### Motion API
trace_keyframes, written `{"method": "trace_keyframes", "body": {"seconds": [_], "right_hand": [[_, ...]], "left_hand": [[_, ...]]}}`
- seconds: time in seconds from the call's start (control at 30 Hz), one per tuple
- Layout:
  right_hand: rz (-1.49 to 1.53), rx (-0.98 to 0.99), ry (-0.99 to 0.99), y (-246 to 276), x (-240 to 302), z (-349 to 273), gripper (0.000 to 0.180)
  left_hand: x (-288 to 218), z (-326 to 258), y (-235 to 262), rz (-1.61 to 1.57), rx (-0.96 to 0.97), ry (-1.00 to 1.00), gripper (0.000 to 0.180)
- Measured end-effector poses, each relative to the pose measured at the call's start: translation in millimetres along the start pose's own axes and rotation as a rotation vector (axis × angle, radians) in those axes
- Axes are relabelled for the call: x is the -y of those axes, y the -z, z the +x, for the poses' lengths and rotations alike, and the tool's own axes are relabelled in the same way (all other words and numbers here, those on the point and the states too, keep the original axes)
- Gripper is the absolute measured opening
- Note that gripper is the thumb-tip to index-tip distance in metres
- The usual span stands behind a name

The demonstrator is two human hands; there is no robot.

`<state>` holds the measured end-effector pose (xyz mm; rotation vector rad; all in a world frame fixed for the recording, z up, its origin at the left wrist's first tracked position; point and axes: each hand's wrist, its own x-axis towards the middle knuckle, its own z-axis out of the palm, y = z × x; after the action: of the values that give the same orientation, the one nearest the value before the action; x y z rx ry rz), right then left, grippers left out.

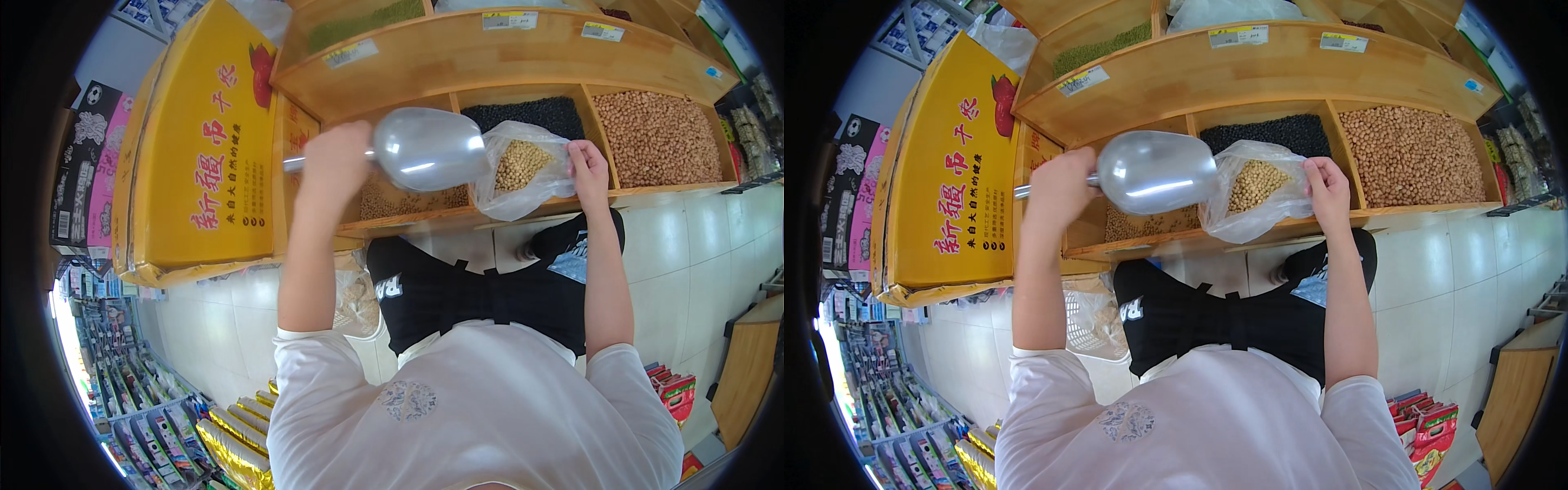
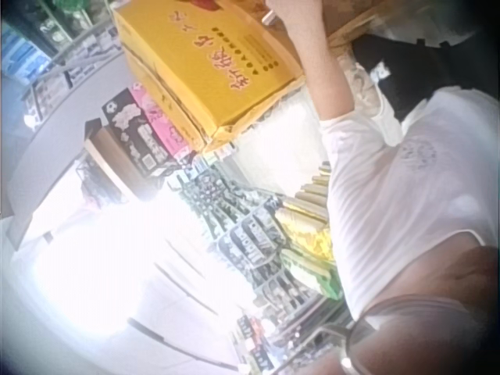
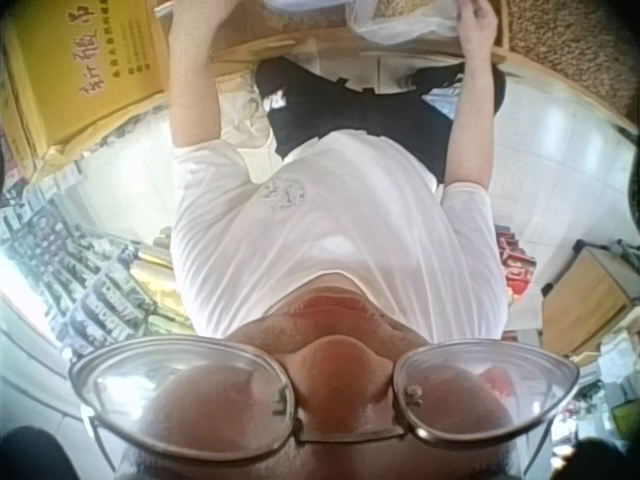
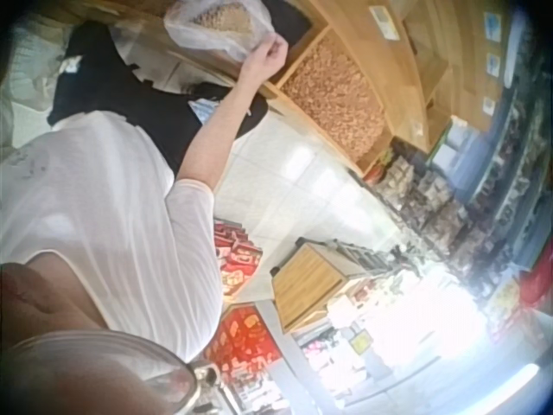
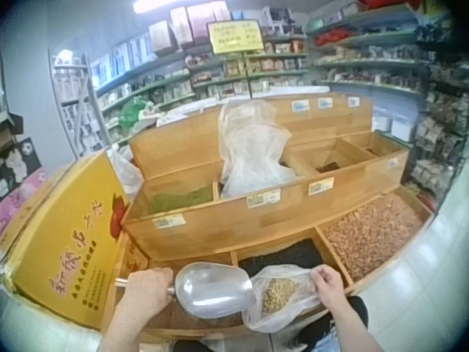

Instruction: The person scoops soybeans from a wooden bin into a plastic bag using a metal scoop. After filling the bag, they place it on the counter and then scoop black beans into another bag.

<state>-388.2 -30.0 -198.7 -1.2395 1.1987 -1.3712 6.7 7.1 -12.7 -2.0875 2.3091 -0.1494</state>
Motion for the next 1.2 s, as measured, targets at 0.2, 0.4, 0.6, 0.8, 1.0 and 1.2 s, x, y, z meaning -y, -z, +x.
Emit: {"method": "trace_keyframes", "body": {"seconds": [0.2, 0.4, 0.6, 0.8, 1.0, 1.2], "right_hand": [[-0.008, 0.015, -0.004, -3.0, 1.5, -0.5, 0.016], [-0.015, 0.012, -0.010, -0.3, 3.0, -0.3, 0.017], [-0.037, 0.011, -0.018, -3.0, 4.9, -1.2, 0.018], [-0.039, 0.009, -0.015, -2.5, 6.3, -1.9, 0.018], [-0.044, 0.019, -0.021, -1.8, 5.4, -1.4, 0.018], [-0.051, 0.020, -0.016, -3.0, 5.2, -2.3, 0.018]], "left_hand": [[54.6, 2.9, -38.4, 0.113, 0.358, 0.132, 0.035], [67.1, 5.0, -110.5, 0.111, 0.638, 0.110, 0.040], [63.9, 17.0, -151.8, -0.038, 0.777, -0.069, 0.036], [67.2, 33.0, -191.0, -0.348, 0.807, 0.033, 0.035], [74.6, 44.9, -230.1, -0.579, 0.722, 0.227, 0.031], [67.3, 51.0, -261.3, -0.463, 0.625, 0.205, 0.024]]}}
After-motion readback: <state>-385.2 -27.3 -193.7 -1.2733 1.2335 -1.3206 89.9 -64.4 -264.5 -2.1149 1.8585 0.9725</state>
